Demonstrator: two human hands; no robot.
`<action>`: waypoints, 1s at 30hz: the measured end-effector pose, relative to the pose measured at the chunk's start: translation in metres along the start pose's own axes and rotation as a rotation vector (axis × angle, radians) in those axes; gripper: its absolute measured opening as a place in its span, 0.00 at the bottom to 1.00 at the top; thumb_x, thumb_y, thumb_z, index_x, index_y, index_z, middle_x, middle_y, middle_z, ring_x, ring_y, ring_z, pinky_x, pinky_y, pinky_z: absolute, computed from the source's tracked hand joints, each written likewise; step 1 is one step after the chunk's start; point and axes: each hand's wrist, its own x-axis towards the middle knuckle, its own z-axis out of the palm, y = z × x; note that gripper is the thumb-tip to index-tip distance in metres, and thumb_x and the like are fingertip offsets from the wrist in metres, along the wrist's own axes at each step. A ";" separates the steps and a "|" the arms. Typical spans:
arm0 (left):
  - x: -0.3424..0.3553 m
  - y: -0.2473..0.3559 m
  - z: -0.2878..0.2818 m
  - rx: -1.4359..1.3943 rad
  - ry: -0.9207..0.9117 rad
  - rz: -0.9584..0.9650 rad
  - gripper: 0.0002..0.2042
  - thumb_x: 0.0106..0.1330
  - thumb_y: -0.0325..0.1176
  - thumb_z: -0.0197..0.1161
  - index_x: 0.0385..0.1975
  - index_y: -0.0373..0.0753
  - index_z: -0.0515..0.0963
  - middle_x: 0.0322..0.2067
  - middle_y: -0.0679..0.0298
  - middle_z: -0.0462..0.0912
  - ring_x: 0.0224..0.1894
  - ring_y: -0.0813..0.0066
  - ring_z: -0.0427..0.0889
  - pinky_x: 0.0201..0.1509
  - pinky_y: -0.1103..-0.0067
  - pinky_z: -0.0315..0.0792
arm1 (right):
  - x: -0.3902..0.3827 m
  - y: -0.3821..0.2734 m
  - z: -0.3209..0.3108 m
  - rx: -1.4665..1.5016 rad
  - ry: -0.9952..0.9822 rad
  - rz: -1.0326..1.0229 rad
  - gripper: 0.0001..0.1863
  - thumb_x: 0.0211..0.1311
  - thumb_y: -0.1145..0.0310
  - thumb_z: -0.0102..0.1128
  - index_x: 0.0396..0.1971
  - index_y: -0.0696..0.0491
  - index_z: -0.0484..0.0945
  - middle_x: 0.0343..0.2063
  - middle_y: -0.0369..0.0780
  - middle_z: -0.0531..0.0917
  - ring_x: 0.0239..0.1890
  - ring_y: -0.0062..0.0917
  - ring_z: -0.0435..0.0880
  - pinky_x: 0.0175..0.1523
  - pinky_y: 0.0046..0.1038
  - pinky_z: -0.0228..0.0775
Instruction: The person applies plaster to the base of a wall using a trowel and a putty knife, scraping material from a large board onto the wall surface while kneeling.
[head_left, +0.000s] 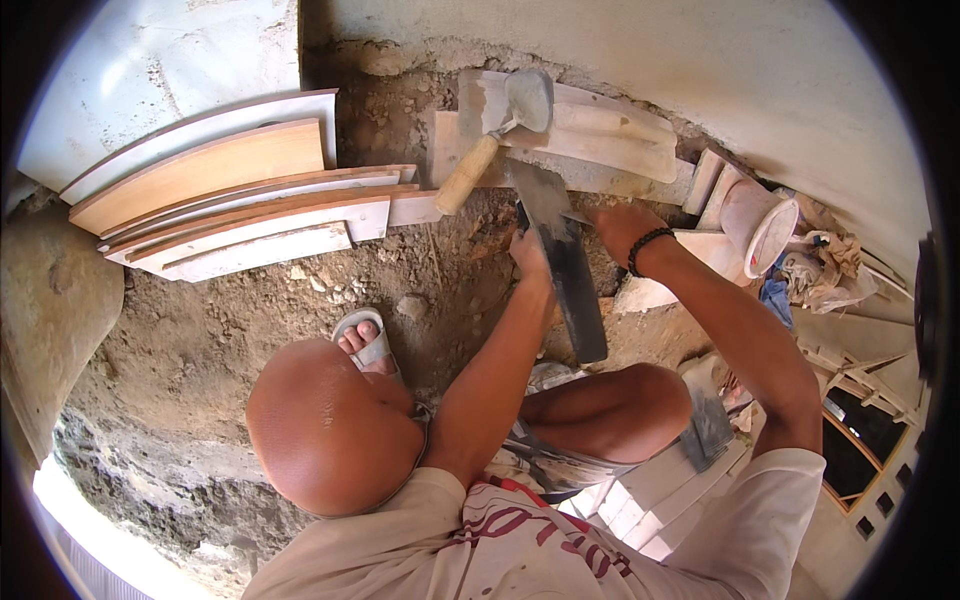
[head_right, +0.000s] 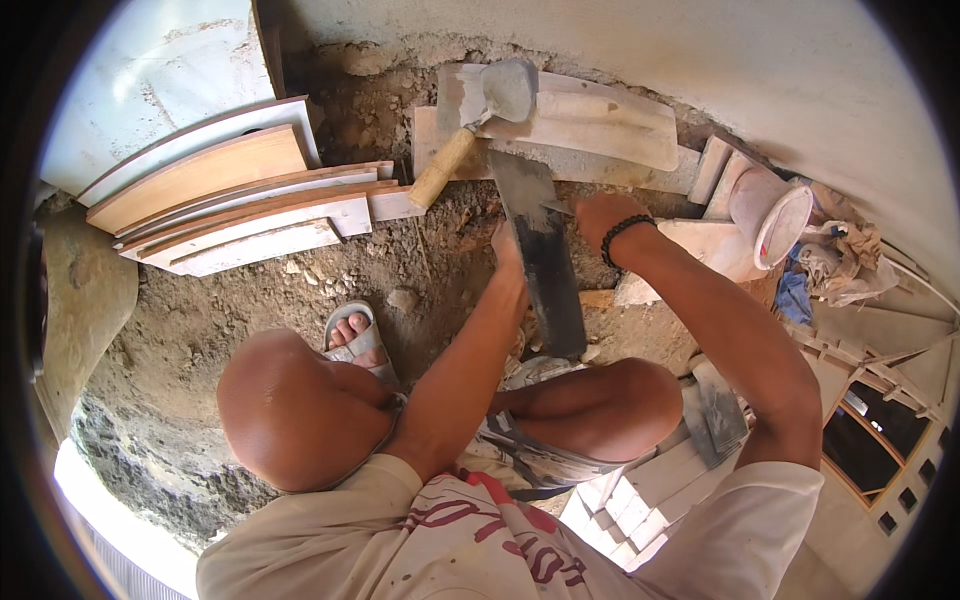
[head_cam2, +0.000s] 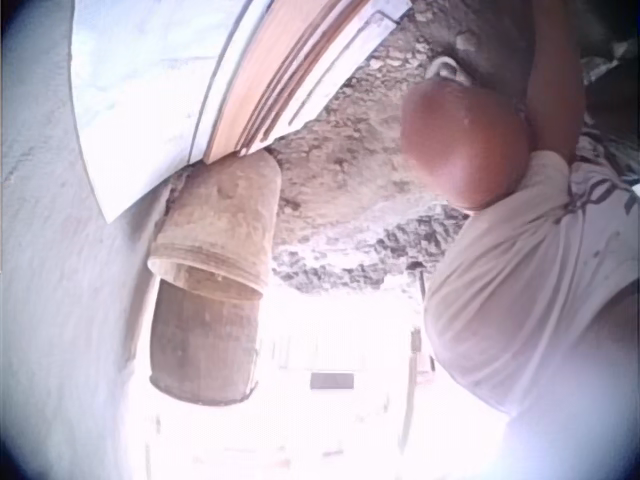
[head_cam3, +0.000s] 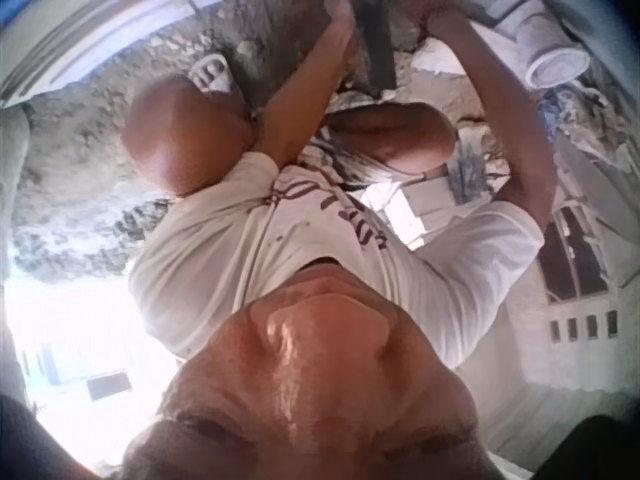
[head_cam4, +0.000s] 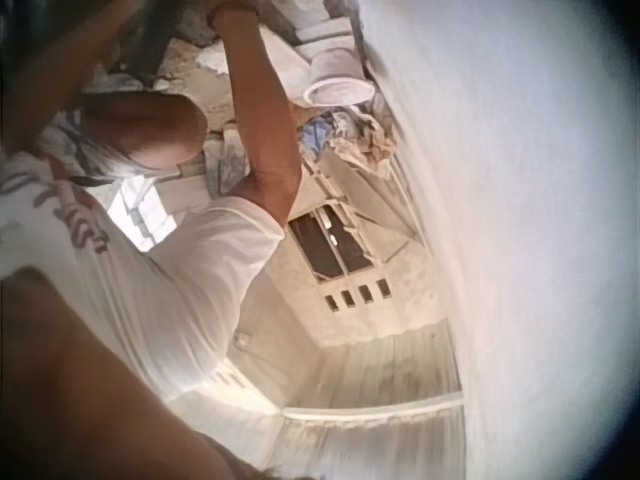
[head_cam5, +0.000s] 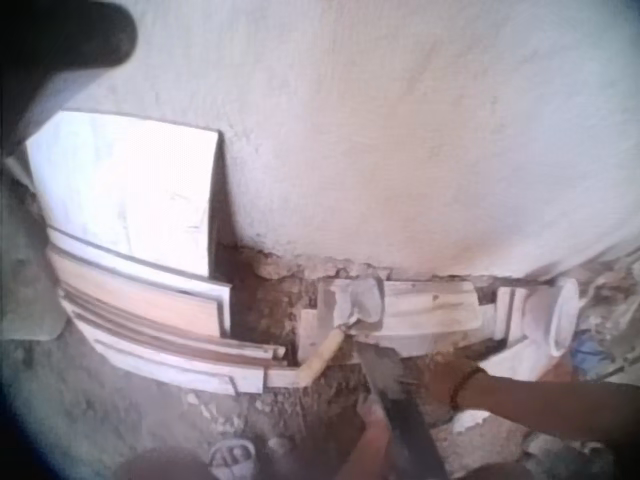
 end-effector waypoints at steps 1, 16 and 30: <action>0.008 -0.004 -0.006 0.009 -0.038 0.017 0.08 0.62 0.24 0.57 0.37 0.27 0.71 0.31 0.51 0.80 0.27 0.62 0.81 0.29 0.69 0.74 | 0.004 -0.002 -0.004 -0.009 -0.038 0.022 0.13 0.61 0.74 0.51 0.44 0.58 0.79 0.39 0.54 0.83 0.44 0.44 0.84 0.48 0.42 0.77; -0.019 -0.001 0.021 0.045 -0.056 -0.101 0.16 0.60 0.27 0.61 0.45 0.25 0.69 0.34 0.49 0.79 0.28 0.61 0.81 0.29 0.66 0.75 | 0.019 -0.002 -0.018 -0.043 -0.216 0.067 0.13 0.62 0.72 0.51 0.44 0.58 0.80 0.40 0.53 0.83 0.44 0.43 0.84 0.50 0.42 0.77; 0.002 -0.008 0.006 0.047 -0.062 -0.008 0.14 0.62 0.26 0.58 0.46 0.27 0.70 0.35 0.50 0.80 0.29 0.61 0.82 0.30 0.68 0.76 | -0.060 -0.031 -0.004 0.150 -0.013 0.096 0.13 0.62 0.73 0.49 0.42 0.59 0.79 0.40 0.53 0.83 0.44 0.44 0.83 0.48 0.42 0.77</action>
